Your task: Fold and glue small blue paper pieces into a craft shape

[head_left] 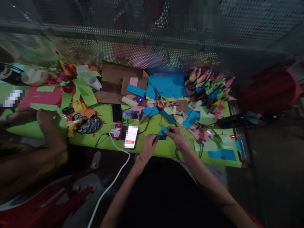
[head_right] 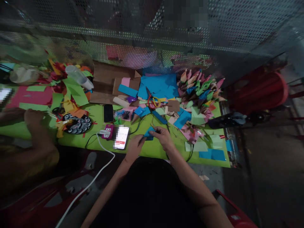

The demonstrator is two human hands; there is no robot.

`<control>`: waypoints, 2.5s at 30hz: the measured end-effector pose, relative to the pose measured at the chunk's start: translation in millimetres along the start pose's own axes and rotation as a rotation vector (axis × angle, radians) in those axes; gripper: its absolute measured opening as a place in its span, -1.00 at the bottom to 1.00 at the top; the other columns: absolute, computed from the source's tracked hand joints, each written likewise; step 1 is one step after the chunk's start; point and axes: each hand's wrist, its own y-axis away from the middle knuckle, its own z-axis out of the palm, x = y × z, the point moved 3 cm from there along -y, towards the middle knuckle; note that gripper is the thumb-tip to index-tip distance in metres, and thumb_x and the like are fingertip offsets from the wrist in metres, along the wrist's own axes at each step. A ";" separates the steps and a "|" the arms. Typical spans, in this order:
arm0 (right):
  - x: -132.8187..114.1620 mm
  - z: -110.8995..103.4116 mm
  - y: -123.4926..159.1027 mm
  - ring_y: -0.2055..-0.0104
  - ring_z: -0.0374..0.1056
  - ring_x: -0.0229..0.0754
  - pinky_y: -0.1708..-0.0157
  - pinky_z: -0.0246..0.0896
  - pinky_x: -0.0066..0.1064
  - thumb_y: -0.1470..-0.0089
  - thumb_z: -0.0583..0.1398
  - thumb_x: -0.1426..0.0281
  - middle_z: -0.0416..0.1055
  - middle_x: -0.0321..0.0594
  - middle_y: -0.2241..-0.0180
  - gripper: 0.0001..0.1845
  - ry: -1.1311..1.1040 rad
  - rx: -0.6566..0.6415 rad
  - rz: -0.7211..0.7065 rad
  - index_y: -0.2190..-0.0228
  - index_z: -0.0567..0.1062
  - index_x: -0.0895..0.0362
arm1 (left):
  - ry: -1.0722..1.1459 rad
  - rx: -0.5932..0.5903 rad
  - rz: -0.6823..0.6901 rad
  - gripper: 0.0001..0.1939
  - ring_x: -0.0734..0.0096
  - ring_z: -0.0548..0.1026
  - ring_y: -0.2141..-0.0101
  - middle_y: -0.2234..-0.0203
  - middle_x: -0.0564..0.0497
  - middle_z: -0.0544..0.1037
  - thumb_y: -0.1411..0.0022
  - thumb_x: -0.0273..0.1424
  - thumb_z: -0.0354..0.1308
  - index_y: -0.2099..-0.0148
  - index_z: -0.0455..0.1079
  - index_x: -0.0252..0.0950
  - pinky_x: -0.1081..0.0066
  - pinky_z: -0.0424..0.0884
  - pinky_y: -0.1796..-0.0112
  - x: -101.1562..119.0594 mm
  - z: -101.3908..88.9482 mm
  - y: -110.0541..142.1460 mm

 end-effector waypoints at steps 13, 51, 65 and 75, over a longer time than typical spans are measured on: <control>2.8 6.3 3.5 0.34 0.41 -0.11 0.19 0.35 -0.21 0.38 0.51 0.08 0.54 -0.28 0.41 -0.56 -0.005 -0.164 0.030 0.45 0.60 0.05 | 0.213 0.004 -0.111 -0.73 0.34 0.43 0.37 0.44 -0.01 0.49 -0.41 -0.29 0.02 0.33 0.41 -0.26 0.37 0.30 0.30 -5.6 0.2 0.6; 19.6 6.7 17.8 0.42 0.34 -0.15 0.39 0.25 -0.32 0.07 0.34 0.00 0.48 -0.24 0.50 -0.59 0.287 0.120 -0.187 0.46 0.54 0.10 | 0.907 0.185 -0.580 -0.68 0.34 0.51 0.31 0.41 0.04 0.56 -0.13 -0.08 0.25 0.32 0.46 -0.25 0.36 0.43 0.23 -9.5 6.7 9.5; 91.3 -29.1 -14.9 0.30 0.42 -0.02 0.29 0.31 -0.19 -0.04 0.21 0.06 0.52 -0.09 0.36 -0.65 0.588 0.256 -0.150 0.38 0.55 0.10 | 0.866 0.277 -0.651 -0.70 0.37 0.47 0.37 0.49 0.08 0.49 -0.19 -0.12 0.20 0.40 0.39 -0.24 0.35 0.42 0.24 -40.4 13.3 16.7; 49.4 13.5 1.1 0.39 0.39 -0.16 0.34 0.32 -0.30 0.04 0.32 0.00 0.50 -0.25 0.46 -0.62 0.242 -0.095 -0.135 0.41 0.55 0.07 | 0.647 0.189 -0.595 -0.83 0.22 0.52 0.19 0.29 -0.05 0.60 -0.24 -0.25 0.17 0.31 0.48 -0.22 0.23 0.41 0.04 -31.1 11.3 12.6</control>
